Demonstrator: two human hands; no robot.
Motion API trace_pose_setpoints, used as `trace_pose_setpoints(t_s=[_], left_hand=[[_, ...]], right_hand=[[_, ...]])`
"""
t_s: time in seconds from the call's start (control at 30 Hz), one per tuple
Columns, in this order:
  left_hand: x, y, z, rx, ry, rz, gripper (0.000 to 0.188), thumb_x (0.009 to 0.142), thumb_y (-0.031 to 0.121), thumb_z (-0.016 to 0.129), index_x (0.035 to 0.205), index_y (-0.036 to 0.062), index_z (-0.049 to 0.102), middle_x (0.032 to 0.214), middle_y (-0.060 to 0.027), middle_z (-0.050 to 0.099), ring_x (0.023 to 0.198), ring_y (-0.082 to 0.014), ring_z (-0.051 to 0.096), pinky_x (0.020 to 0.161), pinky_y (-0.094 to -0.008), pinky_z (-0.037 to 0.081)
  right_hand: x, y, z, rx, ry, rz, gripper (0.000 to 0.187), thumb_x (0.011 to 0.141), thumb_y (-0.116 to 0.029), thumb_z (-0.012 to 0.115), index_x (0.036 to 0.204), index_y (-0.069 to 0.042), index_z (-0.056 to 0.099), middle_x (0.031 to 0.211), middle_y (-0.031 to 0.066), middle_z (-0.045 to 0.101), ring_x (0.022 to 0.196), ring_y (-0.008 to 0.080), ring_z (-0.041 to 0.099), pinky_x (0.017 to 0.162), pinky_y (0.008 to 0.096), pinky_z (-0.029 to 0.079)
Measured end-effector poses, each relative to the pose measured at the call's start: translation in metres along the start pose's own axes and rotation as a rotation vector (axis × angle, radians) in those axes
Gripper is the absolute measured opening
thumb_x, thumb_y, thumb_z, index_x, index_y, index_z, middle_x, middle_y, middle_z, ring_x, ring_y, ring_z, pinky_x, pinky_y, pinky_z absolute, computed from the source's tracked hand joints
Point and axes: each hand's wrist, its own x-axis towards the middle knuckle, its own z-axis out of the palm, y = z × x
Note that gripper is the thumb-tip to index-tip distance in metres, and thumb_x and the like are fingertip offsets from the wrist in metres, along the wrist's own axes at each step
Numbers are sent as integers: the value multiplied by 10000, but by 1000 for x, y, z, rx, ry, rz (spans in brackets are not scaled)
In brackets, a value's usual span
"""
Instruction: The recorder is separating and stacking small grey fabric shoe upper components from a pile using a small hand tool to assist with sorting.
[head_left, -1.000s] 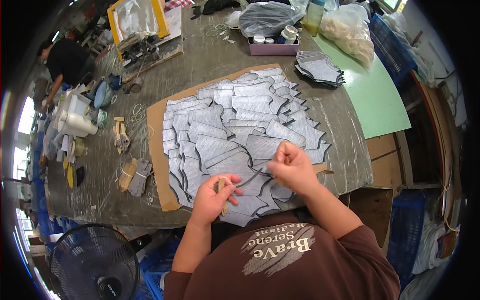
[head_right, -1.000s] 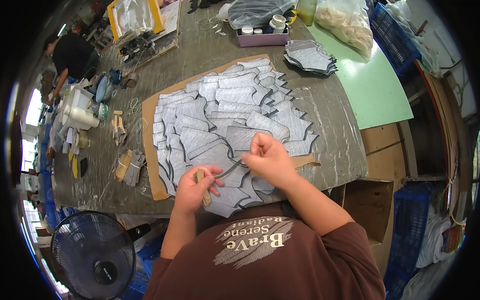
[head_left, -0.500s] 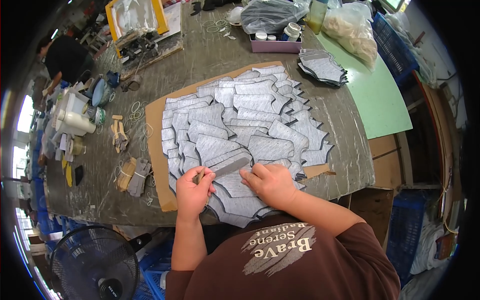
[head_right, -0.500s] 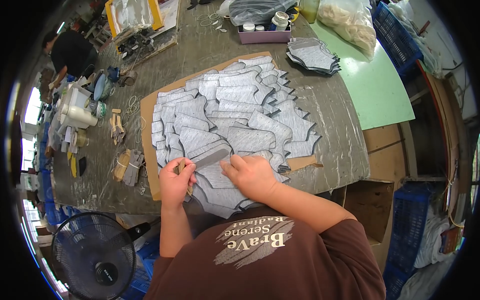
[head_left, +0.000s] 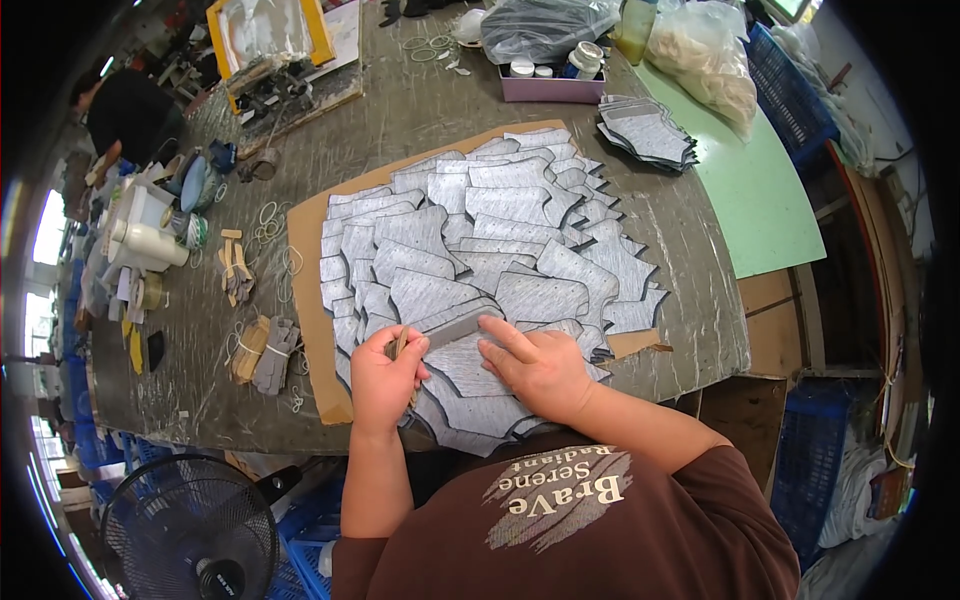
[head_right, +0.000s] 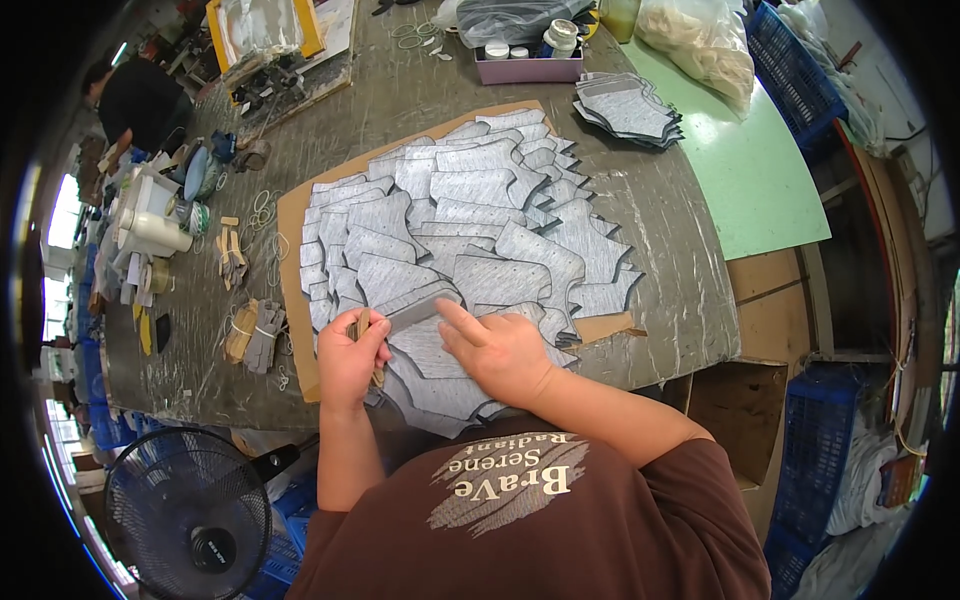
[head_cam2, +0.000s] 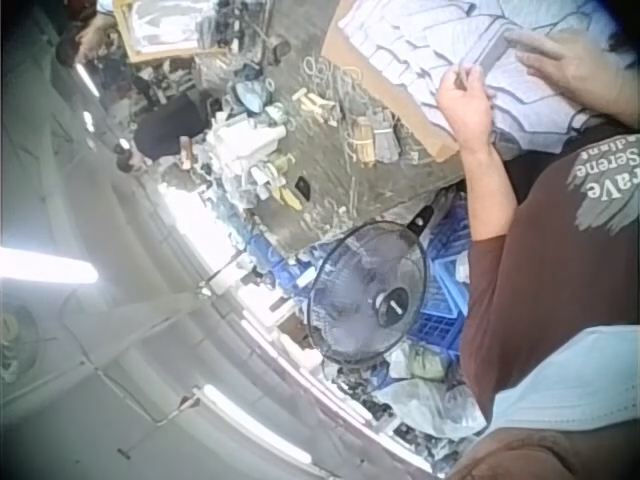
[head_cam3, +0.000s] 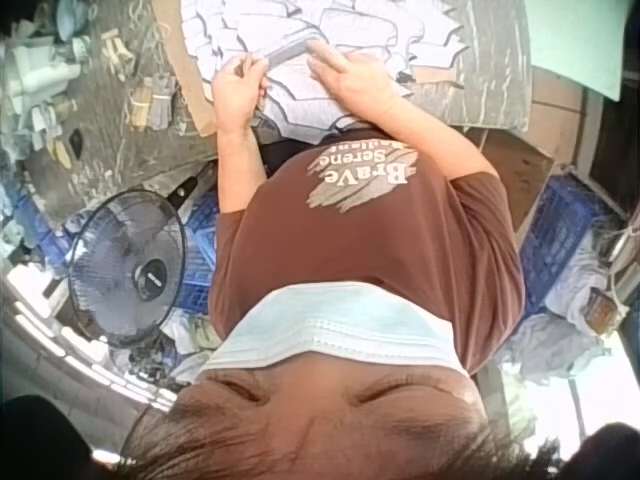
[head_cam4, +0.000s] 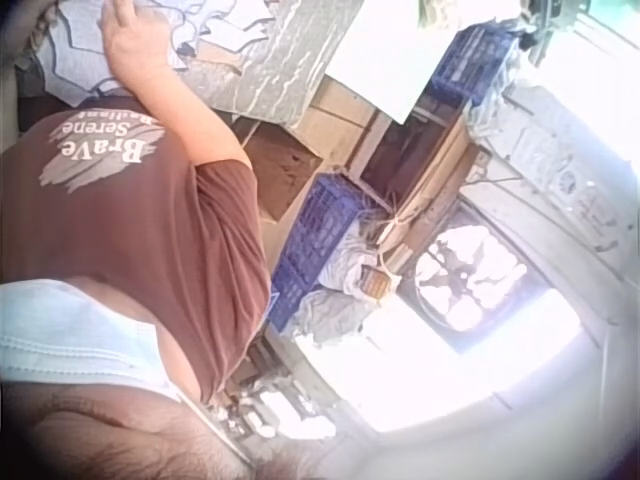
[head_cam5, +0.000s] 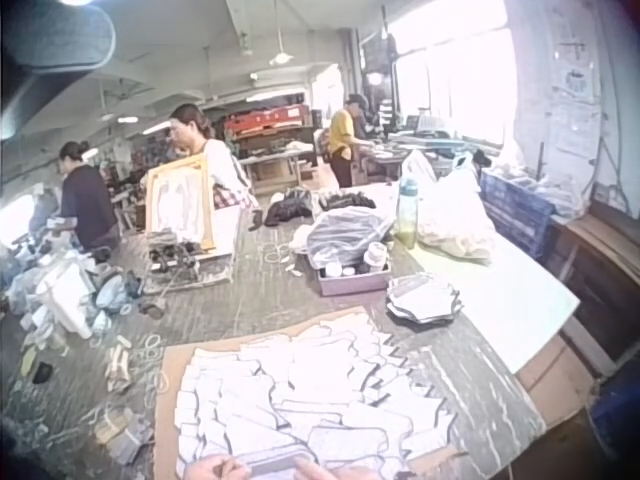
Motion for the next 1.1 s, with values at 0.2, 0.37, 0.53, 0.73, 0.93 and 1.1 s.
trace_pose_setpoints(t_s=[0.2, 0.37, 0.53, 0.73, 0.93, 1.1], left_hand=[[-1, 0, 4, 56, 41, 19, 65, 831, 50, 652, 860, -3, 629, 636, -9, 593, 480, -59, 537, 433, -189, 394], [1, -5, 6, 193, 89, 82, 87, 806, 37, 669, 853, -27, 633, 649, -35, 587, 531, -117, 568, 486, -242, 425], [1, -2, 8, 592, 148, 450, 127, 739, -16, 677, 860, -15, 639, 734, -102, 571, 702, -264, 584, 654, -340, 455], [-19, -13, 2, 123, 96, 470, 102, 753, -84, 660, 801, -9, 611, 876, -107, 634, 617, -112, 548, 573, -241, 450], [-25, -21, 5, -292, 11, 388, 134, 807, -99, 604, 886, 7, 580, 894, -120, 639, 539, -65, 507, 472, -197, 421], [-29, -6, -1, -411, -38, 246, 33, 906, -7, 534, 935, -18, 547, 796, -119, 607, 498, -82, 491, 437, -218, 414]], right_hand=[[0, -2, 1, -27, -41, 23, 201, 726, -200, 693, 914, -133, 673, 1155, -5, 611, 562, 123, 556, 519, 289, 466], [1, -1, 1, -17, -35, 1, 179, 727, -168, 623, 889, -94, 639, 1151, 17, 599, 560, 113, 554, 503, 288, 460], [-1, 1, 1, 9, -56, 16, 233, 740, -186, 654, 952, -90, 628, 1121, 36, 593, 572, 144, 574, 503, 301, 468], [7, 0, -12, 284, 38, 282, 449, 721, -166, 755, 1120, -83, 565, 1055, 87, 567, 624, 247, 604, 539, 347, 490], [6, 4, -17, 438, 15, 385, 236, 745, -112, 732, 939, -48, 614, 840, 110, 586, 664, 268, 609, 558, 345, 479], [9, 7, -56, 794, -59, 525, 142, 798, -87, 668, 881, -12, 581, 751, 115, 548, 665, 286, 561, 612, 337, 457]])
